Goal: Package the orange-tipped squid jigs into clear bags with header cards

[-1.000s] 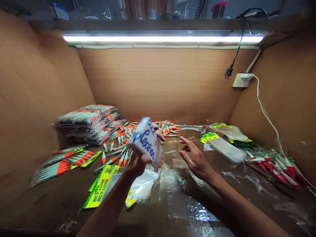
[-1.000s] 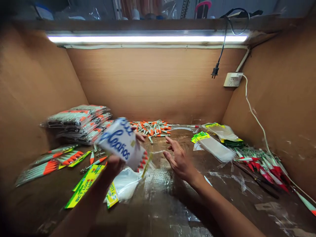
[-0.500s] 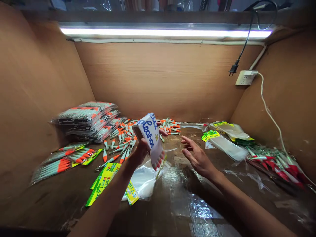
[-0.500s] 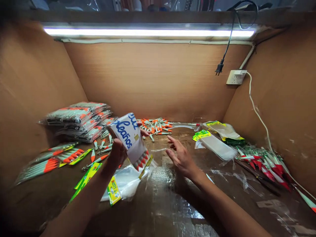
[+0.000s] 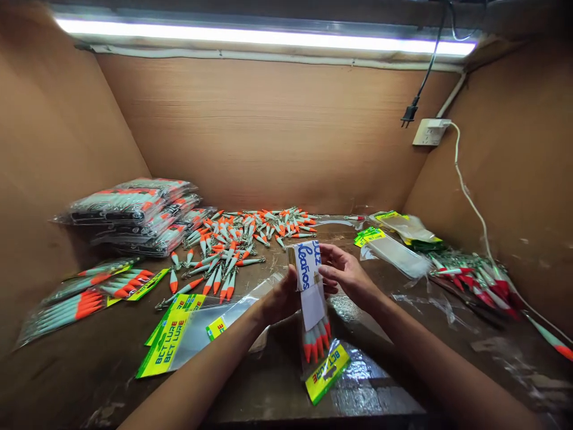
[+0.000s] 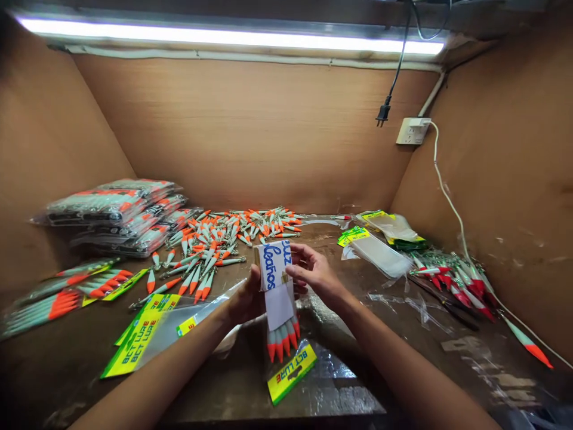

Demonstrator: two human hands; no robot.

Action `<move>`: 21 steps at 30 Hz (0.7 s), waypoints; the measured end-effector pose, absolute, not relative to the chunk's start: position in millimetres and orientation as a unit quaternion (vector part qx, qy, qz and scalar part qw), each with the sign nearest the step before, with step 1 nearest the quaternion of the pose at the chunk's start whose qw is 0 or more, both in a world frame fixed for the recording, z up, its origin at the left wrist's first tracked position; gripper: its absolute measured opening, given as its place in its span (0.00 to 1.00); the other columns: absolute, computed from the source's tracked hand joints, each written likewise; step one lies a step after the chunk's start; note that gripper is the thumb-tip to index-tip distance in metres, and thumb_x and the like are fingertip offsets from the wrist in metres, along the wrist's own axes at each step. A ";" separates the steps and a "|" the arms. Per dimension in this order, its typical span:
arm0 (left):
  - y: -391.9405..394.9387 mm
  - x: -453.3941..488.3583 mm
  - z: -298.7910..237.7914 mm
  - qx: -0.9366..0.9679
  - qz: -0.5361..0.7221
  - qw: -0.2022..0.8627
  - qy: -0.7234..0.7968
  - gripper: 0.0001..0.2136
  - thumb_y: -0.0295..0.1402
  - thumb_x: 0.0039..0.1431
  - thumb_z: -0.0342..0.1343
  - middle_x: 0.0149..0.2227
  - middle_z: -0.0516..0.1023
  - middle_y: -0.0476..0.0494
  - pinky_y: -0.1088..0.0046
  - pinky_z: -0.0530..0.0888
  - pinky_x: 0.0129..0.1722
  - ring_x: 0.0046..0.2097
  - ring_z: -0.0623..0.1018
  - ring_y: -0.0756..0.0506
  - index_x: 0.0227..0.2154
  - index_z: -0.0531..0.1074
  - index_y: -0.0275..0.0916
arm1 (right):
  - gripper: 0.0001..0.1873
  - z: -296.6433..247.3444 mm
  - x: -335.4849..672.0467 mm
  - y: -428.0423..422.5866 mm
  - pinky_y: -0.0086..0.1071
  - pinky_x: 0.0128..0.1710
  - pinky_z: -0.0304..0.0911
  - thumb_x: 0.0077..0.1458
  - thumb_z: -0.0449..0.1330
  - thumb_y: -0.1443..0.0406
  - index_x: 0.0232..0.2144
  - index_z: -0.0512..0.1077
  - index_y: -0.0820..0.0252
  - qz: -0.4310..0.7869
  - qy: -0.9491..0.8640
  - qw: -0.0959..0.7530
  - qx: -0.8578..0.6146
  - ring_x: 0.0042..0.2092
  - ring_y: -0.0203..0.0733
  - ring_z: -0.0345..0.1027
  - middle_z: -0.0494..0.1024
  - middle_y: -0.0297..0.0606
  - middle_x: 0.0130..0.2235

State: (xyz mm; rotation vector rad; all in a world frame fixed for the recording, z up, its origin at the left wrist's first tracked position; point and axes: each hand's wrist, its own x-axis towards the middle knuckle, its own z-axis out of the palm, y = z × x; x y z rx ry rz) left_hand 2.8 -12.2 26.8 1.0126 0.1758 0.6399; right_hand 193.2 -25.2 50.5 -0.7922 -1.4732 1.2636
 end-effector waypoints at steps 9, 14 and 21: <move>-18.8 6.7 25.6 0.439 0.263 0.857 0.069 0.42 0.64 0.54 0.49 0.56 0.73 0.25 0.52 0.63 0.58 0.60 0.70 0.30 0.58 0.67 0.31 | 0.33 54.8 190.7 -20.9 0.44 0.51 0.71 0.50 0.69 0.60 0.57 0.65 0.52 0.533 -0.510 0.615 -0.280 0.50 0.47 0.73 0.77 0.40 0.51; -15.2 7.2 28.3 0.405 0.265 0.872 0.072 0.36 0.59 0.61 0.47 0.56 0.73 0.25 0.51 0.63 0.57 0.58 0.72 0.31 0.61 0.63 0.33 | 0.25 61.1 210.4 -8.6 0.40 0.53 0.69 0.54 0.66 0.58 0.53 0.66 0.50 0.450 -0.458 0.715 -0.277 0.49 0.41 0.73 0.77 0.37 0.48; -0.5 -0.6 24.9 0.368 0.297 0.875 0.101 0.24 0.40 0.67 0.44 0.53 0.76 0.30 0.55 0.59 0.62 0.56 0.75 0.36 0.60 0.65 0.31 | 0.39 44.7 248.5 17.0 0.55 0.56 0.61 0.51 0.66 0.59 0.62 0.58 0.58 0.171 -0.486 0.665 -0.540 0.56 0.54 0.66 0.70 0.50 0.56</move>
